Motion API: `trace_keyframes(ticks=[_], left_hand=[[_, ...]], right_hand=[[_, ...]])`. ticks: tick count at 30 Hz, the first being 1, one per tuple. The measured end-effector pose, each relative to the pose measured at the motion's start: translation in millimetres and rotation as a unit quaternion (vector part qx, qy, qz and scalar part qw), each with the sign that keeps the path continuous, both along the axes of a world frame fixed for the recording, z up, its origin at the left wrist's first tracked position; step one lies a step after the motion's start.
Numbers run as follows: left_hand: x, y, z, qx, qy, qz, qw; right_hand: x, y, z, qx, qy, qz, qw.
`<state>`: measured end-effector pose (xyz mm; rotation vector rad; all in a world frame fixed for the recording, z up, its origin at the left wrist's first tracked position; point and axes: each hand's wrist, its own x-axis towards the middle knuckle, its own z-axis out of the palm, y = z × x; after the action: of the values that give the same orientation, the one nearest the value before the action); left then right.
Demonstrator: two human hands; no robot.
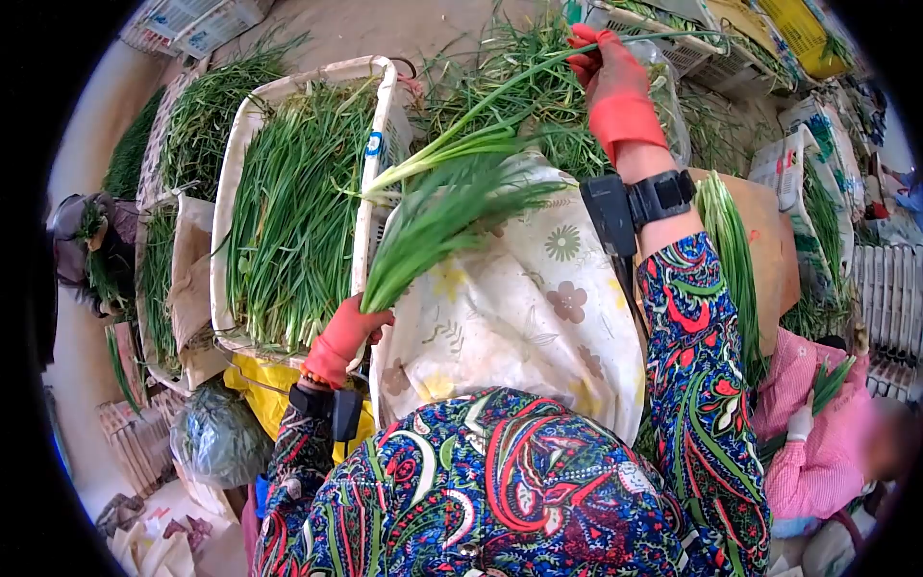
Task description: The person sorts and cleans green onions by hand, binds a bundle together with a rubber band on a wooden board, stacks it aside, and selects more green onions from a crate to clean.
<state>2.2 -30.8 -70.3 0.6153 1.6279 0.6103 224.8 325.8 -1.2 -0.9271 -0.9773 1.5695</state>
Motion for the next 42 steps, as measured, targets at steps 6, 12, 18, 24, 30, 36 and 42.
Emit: trace_keyframes(ticks=[6,12,18,24,30,36,42], left_hand=[[21.2,27.0,28.1,0.002,-0.522,0.269,0.809],[56.2,64.6,61.3,0.052,-0.67,0.244,0.699],[62.3,66.0,79.5,0.074,-0.623,0.108,0.771],[60.6,66.5,45.8,0.064,-0.546,0.179,0.816],[38.9,55.7,14.7,0.036,-0.449,0.233,0.862],[31.1,24.5,47.7,-0.007,-0.392,0.218,0.894],[24.5,1.7,48.2,0.005,-0.423,0.186,0.887]], right_hand=[[-6.4,-19.8,17.5,0.028,0.108,0.056,0.992],[-6.4,-42.6,-5.3,-0.003,0.165,0.164,0.972],[-7.9,-52.7,-12.4,-0.016,0.199,0.152,0.968],[12.1,-56.2,33.3,0.131,0.263,0.195,0.936],[62.6,-17.8,96.7,0.191,0.211,0.124,0.95],[65.6,41.5,80.8,0.137,-0.221,0.055,0.964],[46.3,52.8,15.0,0.189,-0.528,0.17,0.81]])
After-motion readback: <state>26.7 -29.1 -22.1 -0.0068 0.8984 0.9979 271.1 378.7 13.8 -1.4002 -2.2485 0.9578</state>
